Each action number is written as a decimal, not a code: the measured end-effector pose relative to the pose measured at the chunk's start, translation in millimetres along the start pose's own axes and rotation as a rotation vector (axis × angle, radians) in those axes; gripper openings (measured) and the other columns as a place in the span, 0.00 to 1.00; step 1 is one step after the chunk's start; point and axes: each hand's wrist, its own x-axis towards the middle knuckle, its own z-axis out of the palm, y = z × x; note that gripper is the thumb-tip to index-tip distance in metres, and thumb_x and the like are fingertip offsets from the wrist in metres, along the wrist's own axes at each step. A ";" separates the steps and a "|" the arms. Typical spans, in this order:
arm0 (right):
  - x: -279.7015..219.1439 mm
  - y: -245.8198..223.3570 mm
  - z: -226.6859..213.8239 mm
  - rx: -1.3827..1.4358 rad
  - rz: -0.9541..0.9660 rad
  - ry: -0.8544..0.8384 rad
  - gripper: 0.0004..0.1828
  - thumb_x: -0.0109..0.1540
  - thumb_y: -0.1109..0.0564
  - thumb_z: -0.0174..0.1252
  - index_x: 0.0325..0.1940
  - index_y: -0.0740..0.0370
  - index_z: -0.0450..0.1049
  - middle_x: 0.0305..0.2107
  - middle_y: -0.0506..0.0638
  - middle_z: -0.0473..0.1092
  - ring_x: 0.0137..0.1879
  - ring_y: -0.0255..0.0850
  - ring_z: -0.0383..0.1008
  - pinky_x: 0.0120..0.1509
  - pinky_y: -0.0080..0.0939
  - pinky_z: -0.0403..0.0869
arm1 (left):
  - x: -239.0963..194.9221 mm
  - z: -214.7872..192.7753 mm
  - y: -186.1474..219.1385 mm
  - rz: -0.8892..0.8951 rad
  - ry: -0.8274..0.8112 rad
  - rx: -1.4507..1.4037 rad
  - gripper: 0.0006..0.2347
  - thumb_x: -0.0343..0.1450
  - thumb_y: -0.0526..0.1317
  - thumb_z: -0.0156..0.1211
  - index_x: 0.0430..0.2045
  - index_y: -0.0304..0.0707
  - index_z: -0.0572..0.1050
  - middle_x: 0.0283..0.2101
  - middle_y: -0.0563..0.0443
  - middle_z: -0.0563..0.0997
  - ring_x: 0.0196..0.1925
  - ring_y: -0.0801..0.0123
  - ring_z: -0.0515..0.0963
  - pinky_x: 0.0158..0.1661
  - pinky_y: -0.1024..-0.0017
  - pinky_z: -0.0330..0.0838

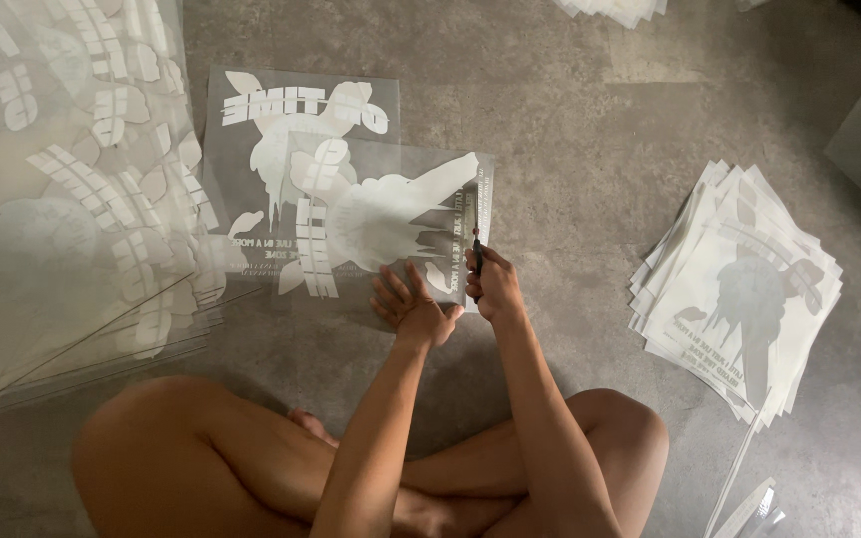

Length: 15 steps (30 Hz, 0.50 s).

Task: The person sits on the floor and uses scissors to cut out a design from a sheet of white paper. They trim the edges of the paper and separate the cut pieces, placing them into a pile.

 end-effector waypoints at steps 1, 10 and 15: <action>-0.6 -1.2 2.1 -0.001 0.001 0.000 0.12 0.54 0.66 0.51 0.41 0.67 0.69 0.15 0.45 0.52 0.18 0.26 0.46 0.19 0.21 0.47 | 1.1 1.8 -1.1 -0.001 -0.001 0.000 0.45 0.62 0.58 0.51 0.61 0.39 0.26 0.63 0.30 0.21 0.64 0.36 0.20 0.57 0.45 0.17; 0.6 -15.6 16.4 0.006 -0.023 0.019 0.09 0.54 0.66 0.47 0.37 0.65 0.70 0.15 0.44 0.52 0.19 0.27 0.45 0.19 0.22 0.46 | 3.3 5.9 -3.2 0.014 0.026 -0.012 0.45 0.61 0.57 0.53 0.62 0.40 0.27 0.63 0.30 0.21 0.64 0.36 0.20 0.57 0.45 0.18; 19.5 -8.7 11.8 -0.010 -0.029 0.027 0.05 0.54 0.64 0.52 0.34 0.65 0.71 0.15 0.45 0.52 0.19 0.28 0.46 0.19 0.23 0.48 | 7.4 11.6 -4.8 0.028 0.038 0.007 0.45 0.61 0.58 0.53 0.61 0.39 0.27 0.63 0.29 0.21 0.63 0.35 0.20 0.56 0.44 0.17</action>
